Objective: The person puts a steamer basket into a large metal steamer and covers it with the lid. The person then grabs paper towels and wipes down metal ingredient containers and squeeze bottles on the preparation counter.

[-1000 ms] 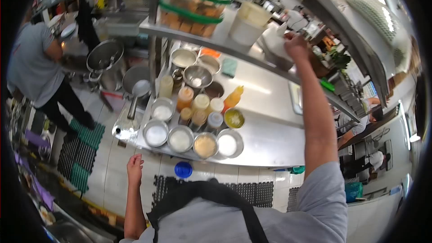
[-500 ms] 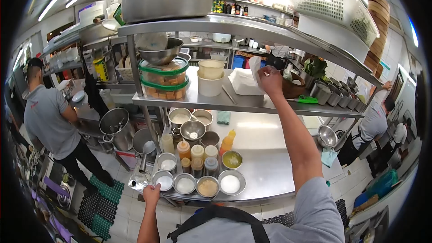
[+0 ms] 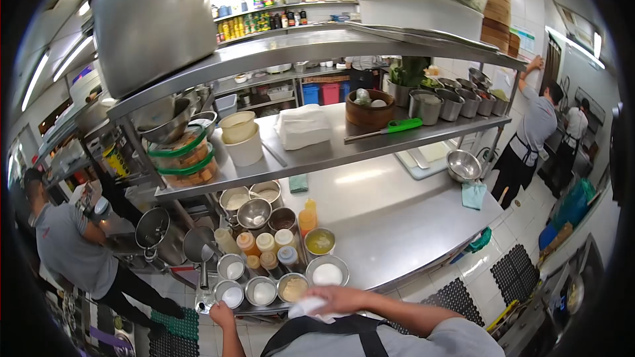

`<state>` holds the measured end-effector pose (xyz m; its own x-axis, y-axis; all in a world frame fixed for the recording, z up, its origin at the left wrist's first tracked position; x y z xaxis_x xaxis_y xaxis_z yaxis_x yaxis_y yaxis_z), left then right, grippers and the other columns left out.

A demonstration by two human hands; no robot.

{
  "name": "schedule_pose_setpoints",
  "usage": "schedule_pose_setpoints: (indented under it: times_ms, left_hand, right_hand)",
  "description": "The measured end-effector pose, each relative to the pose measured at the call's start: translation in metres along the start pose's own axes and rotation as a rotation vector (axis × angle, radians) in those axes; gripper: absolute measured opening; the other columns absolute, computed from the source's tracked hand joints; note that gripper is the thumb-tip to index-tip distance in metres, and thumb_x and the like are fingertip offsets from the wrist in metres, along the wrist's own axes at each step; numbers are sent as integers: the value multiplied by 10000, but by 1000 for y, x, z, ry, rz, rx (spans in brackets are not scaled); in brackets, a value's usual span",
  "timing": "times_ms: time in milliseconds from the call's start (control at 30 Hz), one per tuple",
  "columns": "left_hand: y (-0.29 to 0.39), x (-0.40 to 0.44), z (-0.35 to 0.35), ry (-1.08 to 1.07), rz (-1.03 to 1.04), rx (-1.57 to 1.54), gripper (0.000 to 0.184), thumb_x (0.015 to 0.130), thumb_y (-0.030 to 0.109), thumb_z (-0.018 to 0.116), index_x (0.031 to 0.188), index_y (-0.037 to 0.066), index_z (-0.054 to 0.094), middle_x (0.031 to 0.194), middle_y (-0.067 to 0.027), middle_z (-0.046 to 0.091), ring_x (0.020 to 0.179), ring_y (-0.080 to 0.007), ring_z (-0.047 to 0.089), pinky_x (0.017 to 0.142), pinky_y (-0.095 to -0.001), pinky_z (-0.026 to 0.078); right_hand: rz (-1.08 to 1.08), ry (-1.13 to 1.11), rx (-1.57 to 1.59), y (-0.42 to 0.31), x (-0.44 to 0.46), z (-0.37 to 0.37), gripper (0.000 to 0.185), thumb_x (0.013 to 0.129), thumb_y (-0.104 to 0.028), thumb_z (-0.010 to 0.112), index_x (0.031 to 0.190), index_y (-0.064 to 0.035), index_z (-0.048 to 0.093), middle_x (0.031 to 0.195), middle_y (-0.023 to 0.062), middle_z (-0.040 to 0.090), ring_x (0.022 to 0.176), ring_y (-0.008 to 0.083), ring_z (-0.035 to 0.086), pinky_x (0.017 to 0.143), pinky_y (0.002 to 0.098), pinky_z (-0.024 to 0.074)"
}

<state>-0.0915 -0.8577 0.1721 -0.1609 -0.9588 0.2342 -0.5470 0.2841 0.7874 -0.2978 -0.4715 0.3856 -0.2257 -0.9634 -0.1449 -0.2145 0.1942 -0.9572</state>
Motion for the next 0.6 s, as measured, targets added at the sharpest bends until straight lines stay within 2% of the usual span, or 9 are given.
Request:
schedule_pose_setpoints:
  times_ms: [33,67,167,267,367,400,500,533,600]
  left_hand:
    - [3,1,-3,-1,-11,-41,341,825,195,587,703,-121,623,674,-303,618,626,-475,599,679,-556,460]
    - [-11,10,-2,143,152,108,321,829,167,583,689,-120,611,605,-265,596,533,-384,575,612,-524,451]
    - [9,9,-40,61,156,-117,309,827,133,585,664,-128,556,546,-214,544,486,-249,507,544,-482,418]
    - [-3,22,-68,80,99,-121,299,825,100,585,648,-122,490,533,-149,496,529,-159,448,511,-431,383]
    - [34,13,-95,-77,106,-284,294,813,85,600,638,-107,462,534,-90,459,546,-130,429,499,-402,368]
    - [41,9,-96,-136,71,-302,262,810,68,603,629,-75,479,543,-51,447,552,-106,418,488,-381,349]
    - [82,-14,-74,-298,141,-336,241,805,60,607,619,-44,494,559,-29,448,544,-98,426,484,-376,344]
    - [137,-40,-77,-375,170,-352,236,801,67,612,624,-48,505,558,-50,466,533,-123,450,489,-385,352]
    - [181,-66,-63,-473,339,-293,229,792,93,624,647,-63,540,567,-111,511,525,-194,507,515,-405,392]
  right_hand:
    - [-19,-80,-7,5,-5,8,420,982,-279,707,1310,-51,578,1166,61,654,1082,156,603,950,326,497]
    - [51,-66,71,10,-13,9,373,977,-243,686,1273,-38,590,1146,60,660,1070,160,607,944,328,491]
    - [24,44,85,31,-20,7,335,980,-209,660,1264,-48,588,1113,65,665,1044,163,615,934,325,493]
    - [-64,296,12,34,-28,-1,319,993,-200,629,1278,-64,587,1106,92,671,1034,183,635,920,344,509]
    - [51,539,22,51,-23,-17,314,952,-123,598,1262,-70,605,1147,178,683,1088,278,661,947,405,517]
    - [257,510,117,55,-18,-22,362,976,-216,625,1302,-60,601,1207,221,680,1144,360,657,994,443,508]
    - [120,630,-15,69,12,-19,490,981,-369,663,1344,-47,596,1254,244,671,1177,393,645,1023,457,499]
    - [35,636,-71,82,31,-15,639,961,-503,679,1374,-25,582,1257,265,664,1189,409,638,1040,463,490]
    - [-41,627,-170,63,49,-5,650,955,-507,681,1373,-19,583,1256,271,662,1198,415,633,1044,462,488]
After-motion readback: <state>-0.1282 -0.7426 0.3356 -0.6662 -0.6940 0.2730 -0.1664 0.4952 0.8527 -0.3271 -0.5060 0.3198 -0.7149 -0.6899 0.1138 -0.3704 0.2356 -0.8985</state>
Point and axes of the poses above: each hand's wrist, its own x-axis towards the middle knuckle, its own z-axis out of the palm, y = z × x, the point moved 3 cm from there along x, towards the middle knuckle
